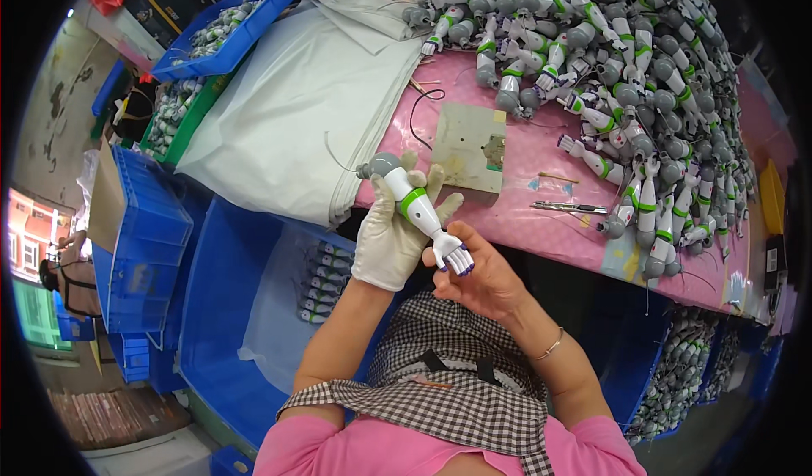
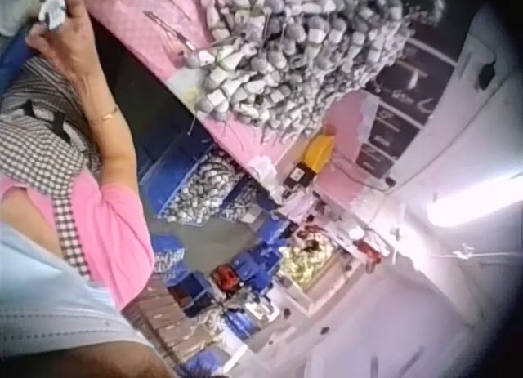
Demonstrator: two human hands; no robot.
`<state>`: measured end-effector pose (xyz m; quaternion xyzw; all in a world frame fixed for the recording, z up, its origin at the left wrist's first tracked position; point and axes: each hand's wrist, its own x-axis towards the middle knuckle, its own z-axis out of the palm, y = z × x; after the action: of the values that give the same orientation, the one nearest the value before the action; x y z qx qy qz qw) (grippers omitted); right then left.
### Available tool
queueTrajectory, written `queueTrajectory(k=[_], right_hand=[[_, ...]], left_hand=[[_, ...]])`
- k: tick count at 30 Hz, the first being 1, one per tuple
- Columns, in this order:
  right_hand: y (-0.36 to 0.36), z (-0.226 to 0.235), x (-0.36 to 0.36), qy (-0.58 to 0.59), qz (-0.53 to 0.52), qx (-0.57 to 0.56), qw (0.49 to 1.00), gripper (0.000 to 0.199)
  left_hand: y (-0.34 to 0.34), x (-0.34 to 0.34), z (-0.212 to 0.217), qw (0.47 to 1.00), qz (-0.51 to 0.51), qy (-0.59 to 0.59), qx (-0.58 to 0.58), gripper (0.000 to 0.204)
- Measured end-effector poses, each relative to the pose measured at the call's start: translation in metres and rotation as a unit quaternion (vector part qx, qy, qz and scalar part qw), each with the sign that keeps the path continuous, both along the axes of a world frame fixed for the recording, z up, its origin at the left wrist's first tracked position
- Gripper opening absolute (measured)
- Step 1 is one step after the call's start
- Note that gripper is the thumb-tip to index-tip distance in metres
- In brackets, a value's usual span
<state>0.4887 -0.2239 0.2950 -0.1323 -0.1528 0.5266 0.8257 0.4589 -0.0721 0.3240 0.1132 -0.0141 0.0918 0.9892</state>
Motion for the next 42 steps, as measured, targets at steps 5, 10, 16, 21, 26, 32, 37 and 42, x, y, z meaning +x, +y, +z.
queueTrajectory(k=[5, 10, 16, 21, 26, 32, 37, 42], right_hand=[[0.010, -0.010, -0.004, -0.100, -0.119, -0.014, 0.988, 0.051], [-0.005, 0.012, 0.012, -0.686, -0.366, -0.150, 0.611, 0.040], [-0.026, 0.037, 0.028, -0.686, -0.190, -0.201, 0.673, 0.031], [-0.044, 0.072, 0.069, -0.446, -0.188, -0.488, 0.726, 0.025], [-0.033, 0.053, 0.093, -0.258, -0.202, -0.370, 0.869, 0.032], [-0.038, 0.044, 0.095, -0.209, -0.238, -0.339, 0.886, 0.028], [-0.037, 0.032, 0.103, -0.293, -0.233, -0.386, 0.843, 0.021], [-0.022, 0.013, 0.126, -0.555, -0.323, -0.414, 0.646, 0.021]], left_hand=[[-0.004, -0.002, 0.010, 0.999, -0.015, 0.006, 0.051, 0.057], [-0.003, -0.007, 0.016, 0.989, -0.041, 0.047, 0.131, 0.059], [-0.009, -0.003, 0.011, 0.983, -0.087, 0.134, 0.091, 0.055], [-0.017, -0.008, 0.008, 0.968, -0.173, 0.147, 0.105, 0.061], [-0.039, -0.018, 0.002, 0.941, -0.229, 0.185, 0.169, 0.061], [-0.046, -0.028, -0.004, 0.928, -0.257, 0.182, 0.201, 0.054], [-0.045, -0.021, 0.002, 0.864, -0.247, 0.211, 0.385, 0.048], [-0.036, 0.001, 0.023, 0.855, -0.097, 0.213, 0.463, 0.025]])
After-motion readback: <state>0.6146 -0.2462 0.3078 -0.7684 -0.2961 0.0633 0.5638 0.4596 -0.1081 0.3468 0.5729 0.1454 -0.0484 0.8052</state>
